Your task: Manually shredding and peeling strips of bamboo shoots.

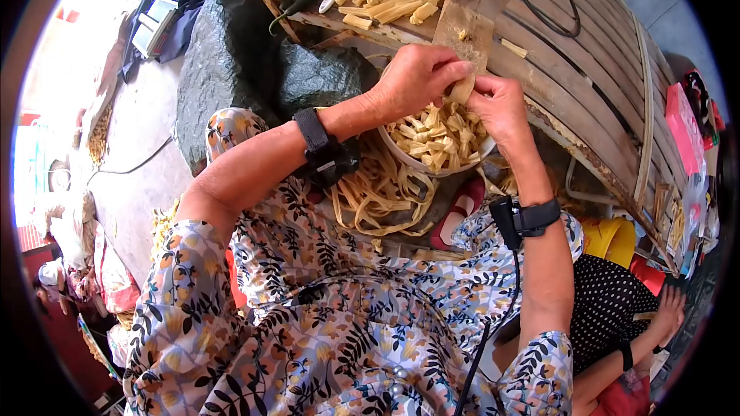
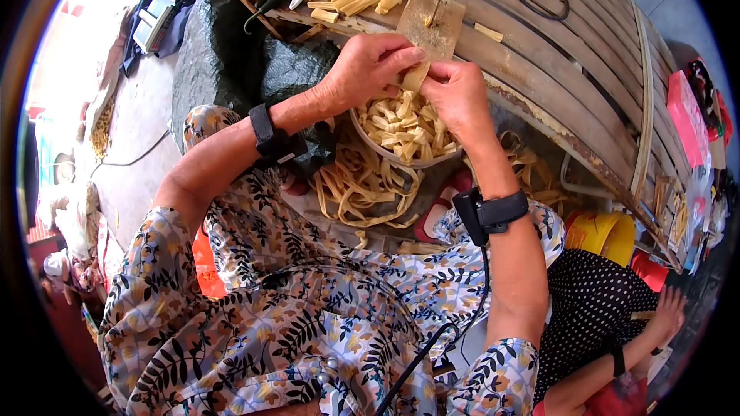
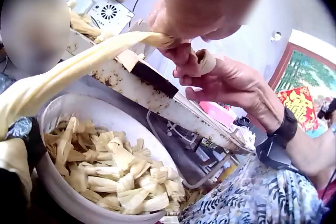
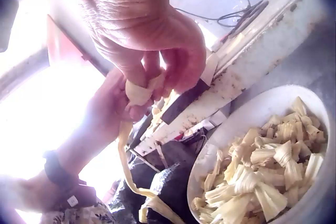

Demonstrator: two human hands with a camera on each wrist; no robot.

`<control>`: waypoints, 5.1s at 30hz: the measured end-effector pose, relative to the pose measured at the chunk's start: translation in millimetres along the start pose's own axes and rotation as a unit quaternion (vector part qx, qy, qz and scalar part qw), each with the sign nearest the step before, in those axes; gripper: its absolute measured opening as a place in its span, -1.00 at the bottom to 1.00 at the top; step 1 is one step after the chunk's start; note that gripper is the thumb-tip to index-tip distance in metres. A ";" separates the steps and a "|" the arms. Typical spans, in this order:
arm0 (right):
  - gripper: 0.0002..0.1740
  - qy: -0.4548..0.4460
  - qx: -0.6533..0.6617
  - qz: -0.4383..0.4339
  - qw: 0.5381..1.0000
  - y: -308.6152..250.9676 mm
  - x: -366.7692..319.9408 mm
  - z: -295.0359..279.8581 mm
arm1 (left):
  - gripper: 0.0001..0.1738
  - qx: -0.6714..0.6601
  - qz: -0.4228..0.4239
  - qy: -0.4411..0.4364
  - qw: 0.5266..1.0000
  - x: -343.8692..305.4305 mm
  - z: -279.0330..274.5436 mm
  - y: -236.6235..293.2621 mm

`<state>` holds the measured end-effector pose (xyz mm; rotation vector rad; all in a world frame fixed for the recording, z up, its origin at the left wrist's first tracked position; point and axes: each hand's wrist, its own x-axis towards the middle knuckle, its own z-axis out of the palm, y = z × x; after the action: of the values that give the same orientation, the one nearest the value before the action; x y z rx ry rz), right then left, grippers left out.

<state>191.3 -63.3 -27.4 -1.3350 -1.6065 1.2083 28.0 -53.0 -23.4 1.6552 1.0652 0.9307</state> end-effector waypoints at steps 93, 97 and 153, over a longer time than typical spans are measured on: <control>-0.82 0.038 0.296 0.044 0.953 -8.7 19.1 -27.0 | -0.76 -0.053 -0.058 -0.186 0.979 19.5 -37.8 -5.4; -0.81 0.101 0.309 0.037 0.945 -8.8 41.1 -31.2 | -0.78 0.064 -0.003 -0.107 0.992 45.8 -55.3 -4.8; -0.79 0.056 -0.010 -0.107 0.993 -5.1 18.1 -37.6 | -0.78 0.156 0.127 -0.040 0.979 9.1 -26.4 -13.0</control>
<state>220.7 -37.8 -11.6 -1.1863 -1.6395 0.9737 4.0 -34.2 -27.3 2.1095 0.9980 0.8815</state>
